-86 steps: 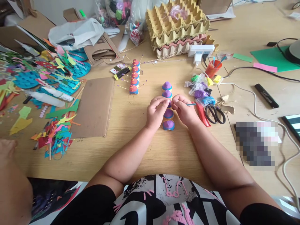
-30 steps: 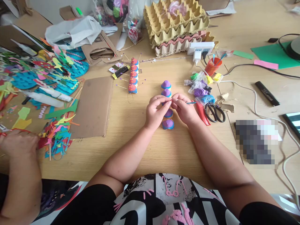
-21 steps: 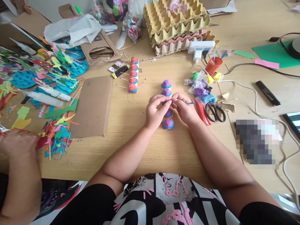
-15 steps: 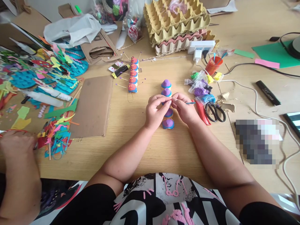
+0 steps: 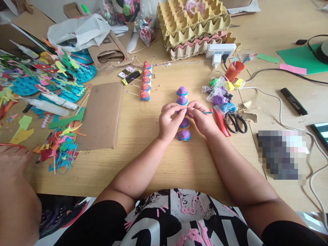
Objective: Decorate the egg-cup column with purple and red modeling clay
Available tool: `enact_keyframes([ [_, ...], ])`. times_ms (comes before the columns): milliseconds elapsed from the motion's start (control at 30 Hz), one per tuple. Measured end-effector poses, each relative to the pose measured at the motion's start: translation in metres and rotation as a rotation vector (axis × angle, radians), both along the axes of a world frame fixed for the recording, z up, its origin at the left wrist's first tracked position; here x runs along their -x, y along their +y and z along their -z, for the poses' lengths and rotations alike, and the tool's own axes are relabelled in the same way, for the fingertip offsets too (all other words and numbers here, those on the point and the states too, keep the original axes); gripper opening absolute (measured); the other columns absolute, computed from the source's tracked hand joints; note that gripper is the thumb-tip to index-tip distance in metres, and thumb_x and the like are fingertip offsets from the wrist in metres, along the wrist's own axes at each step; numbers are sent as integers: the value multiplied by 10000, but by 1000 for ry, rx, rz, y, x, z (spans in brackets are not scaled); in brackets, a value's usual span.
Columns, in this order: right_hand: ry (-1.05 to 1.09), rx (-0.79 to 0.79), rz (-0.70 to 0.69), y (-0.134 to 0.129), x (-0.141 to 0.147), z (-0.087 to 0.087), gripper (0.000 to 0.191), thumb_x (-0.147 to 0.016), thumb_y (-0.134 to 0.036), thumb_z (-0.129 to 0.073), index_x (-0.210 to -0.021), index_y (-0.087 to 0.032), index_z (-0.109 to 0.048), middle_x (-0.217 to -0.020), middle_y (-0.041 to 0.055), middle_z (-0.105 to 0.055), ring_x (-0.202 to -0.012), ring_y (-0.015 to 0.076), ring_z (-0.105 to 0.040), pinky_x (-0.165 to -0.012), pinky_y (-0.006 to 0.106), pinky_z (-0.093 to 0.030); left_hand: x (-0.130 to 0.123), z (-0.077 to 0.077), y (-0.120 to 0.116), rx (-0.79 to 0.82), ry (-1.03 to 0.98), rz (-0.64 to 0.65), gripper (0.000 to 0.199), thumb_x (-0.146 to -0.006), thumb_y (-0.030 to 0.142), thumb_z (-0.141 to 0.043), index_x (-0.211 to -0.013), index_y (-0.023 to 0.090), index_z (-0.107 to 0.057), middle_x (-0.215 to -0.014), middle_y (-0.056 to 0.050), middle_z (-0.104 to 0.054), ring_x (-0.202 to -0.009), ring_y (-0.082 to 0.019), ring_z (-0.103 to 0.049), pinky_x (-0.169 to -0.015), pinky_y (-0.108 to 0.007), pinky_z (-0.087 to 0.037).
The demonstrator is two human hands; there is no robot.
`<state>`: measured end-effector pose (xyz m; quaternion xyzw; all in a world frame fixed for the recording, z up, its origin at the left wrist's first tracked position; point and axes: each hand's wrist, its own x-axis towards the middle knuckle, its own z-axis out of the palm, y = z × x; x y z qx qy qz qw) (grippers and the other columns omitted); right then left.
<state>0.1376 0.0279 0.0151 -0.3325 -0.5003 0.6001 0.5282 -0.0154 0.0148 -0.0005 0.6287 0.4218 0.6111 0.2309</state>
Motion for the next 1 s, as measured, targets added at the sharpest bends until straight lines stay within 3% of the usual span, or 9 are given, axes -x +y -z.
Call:
enact_keyframes([
  [567, -15, -38, 29, -3, 2, -9, 330, -849, -484, -815, -764, -210, -651, -661, -42, -510, -647, 114, -396, -647, 272, -367, 0, -4, -1, -141, 158, -83, 83, -993, 267, -736, -1002, 255, -818, -959, -13, -774, -978, -166, -714, -974, -335, -526],
  [1000, -46, -36, 45, -2, 1, -7, 310, -863, -466, -778, -751, -221, -625, -655, -45, -483, -654, 122, -389, -659, 278, -370, 1, -7, -3, -104, 127, -34, 140, -1030, 329, -677, -1025, 245, -790, -1024, -36, -790, -1037, -183, -724, -994, -350, -546],
])
